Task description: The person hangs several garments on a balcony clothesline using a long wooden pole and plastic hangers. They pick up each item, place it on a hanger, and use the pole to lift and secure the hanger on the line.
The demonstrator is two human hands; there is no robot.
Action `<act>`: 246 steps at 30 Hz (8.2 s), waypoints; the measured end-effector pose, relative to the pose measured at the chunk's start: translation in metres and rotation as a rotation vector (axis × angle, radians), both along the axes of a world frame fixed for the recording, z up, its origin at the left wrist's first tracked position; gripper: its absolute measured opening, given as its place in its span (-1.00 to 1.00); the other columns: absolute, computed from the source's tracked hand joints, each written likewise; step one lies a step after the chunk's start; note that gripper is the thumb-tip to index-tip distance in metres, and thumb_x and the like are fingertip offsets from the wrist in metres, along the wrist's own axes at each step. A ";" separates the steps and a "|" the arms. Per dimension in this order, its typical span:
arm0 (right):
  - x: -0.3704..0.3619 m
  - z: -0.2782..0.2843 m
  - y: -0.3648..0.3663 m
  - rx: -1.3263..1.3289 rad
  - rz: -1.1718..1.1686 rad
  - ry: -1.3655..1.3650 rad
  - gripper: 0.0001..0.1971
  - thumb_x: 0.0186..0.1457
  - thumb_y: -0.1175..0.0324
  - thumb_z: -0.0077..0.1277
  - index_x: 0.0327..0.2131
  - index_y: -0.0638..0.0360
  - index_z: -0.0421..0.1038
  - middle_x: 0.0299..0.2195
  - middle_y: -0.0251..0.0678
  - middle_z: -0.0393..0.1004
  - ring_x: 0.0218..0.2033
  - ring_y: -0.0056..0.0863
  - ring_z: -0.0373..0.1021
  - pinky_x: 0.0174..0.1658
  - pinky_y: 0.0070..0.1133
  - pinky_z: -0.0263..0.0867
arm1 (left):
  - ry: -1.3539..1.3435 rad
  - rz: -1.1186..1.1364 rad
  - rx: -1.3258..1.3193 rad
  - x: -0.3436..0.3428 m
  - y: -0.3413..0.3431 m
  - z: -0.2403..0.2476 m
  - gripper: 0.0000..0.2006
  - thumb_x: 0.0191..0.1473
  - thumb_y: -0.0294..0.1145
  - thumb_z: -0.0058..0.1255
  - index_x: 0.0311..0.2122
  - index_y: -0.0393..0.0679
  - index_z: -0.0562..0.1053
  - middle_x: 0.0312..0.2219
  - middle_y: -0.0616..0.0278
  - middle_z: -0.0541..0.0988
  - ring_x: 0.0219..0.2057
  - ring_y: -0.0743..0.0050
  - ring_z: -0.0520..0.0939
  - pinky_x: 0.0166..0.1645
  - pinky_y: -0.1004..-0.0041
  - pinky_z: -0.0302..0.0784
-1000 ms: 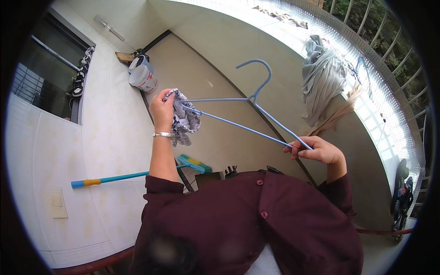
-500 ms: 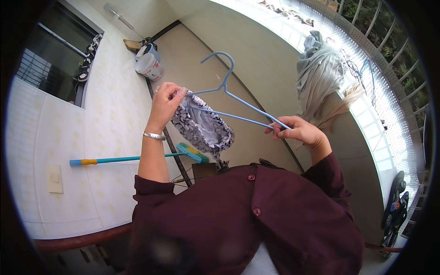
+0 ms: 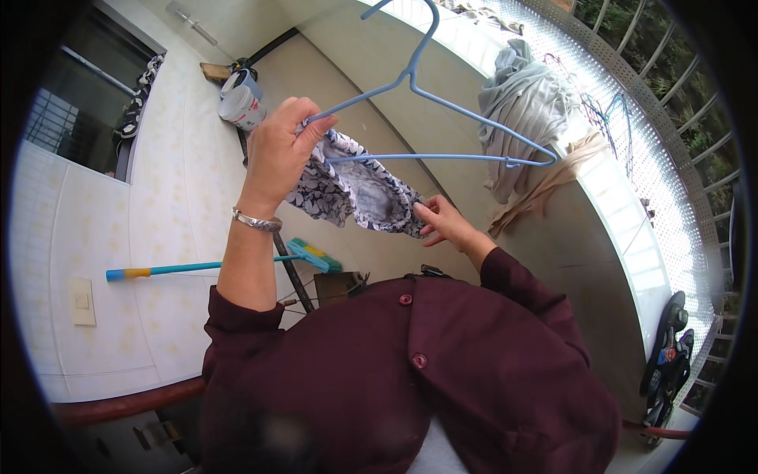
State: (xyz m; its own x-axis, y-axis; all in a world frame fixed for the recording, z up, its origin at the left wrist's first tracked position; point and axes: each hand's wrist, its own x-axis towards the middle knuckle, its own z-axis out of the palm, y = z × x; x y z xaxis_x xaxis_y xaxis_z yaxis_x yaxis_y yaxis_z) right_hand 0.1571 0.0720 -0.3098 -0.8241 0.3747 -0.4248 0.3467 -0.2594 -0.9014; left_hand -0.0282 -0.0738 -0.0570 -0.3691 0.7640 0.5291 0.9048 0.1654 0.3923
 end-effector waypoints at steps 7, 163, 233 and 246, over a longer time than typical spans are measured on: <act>-0.066 -0.016 0.004 0.030 -0.025 0.067 -0.75 0.08 0.36 0.02 -0.19 0.21 0.25 -0.41 -0.26 0.40 -0.55 -0.47 0.40 -0.56 -0.49 0.45 | 0.024 0.022 0.041 0.006 -0.012 0.008 -0.80 0.02 -0.22 0.15 -0.42 -0.14 0.48 -0.57 0.29 0.43 -0.58 0.38 0.42 -0.46 0.47 0.32; 0.101 -0.126 0.120 0.582 0.288 -0.464 -0.40 0.02 -0.28 -0.08 -0.27 0.12 0.54 -0.40 -0.11 0.53 -0.32 -0.24 0.46 -0.22 -0.42 0.31 | -0.281 0.128 -0.236 0.040 -0.044 -0.085 -0.80 0.00 -0.42 0.14 -0.34 -0.13 0.33 -0.59 0.30 0.36 -0.59 0.49 0.35 -0.47 0.47 0.28; -0.009 0.121 0.042 -0.379 0.268 0.445 -0.70 0.15 0.33 -0.03 -0.06 0.21 0.39 -0.29 -0.42 0.45 -0.32 -0.70 0.37 -0.25 -0.68 0.33 | -0.588 -0.072 -0.282 0.040 -0.052 -0.095 -0.75 0.15 -0.31 0.00 -0.08 -0.09 0.48 -0.56 0.34 0.59 -0.66 0.66 0.38 -0.50 0.63 0.29; -0.017 0.147 0.018 0.107 0.475 0.505 -0.50 0.17 0.38 -0.01 0.18 0.10 0.17 -0.30 -0.48 0.36 -0.27 -0.73 0.26 -0.11 -0.70 0.23 | -0.643 -0.221 -0.216 0.045 -0.010 -0.113 -0.49 0.18 0.06 -0.12 0.02 -0.18 0.37 -0.44 0.24 0.55 -0.42 0.51 0.54 -0.27 0.48 0.44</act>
State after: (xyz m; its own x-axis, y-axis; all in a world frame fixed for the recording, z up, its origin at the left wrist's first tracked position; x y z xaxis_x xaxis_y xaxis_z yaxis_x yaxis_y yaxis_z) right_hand 0.1397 0.0899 -0.1631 -0.9958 -0.0566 0.0725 -0.0676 -0.0844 -0.9941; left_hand 0.0172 -0.0833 -0.1697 -0.3817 0.9202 0.0869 0.5267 0.1393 0.8385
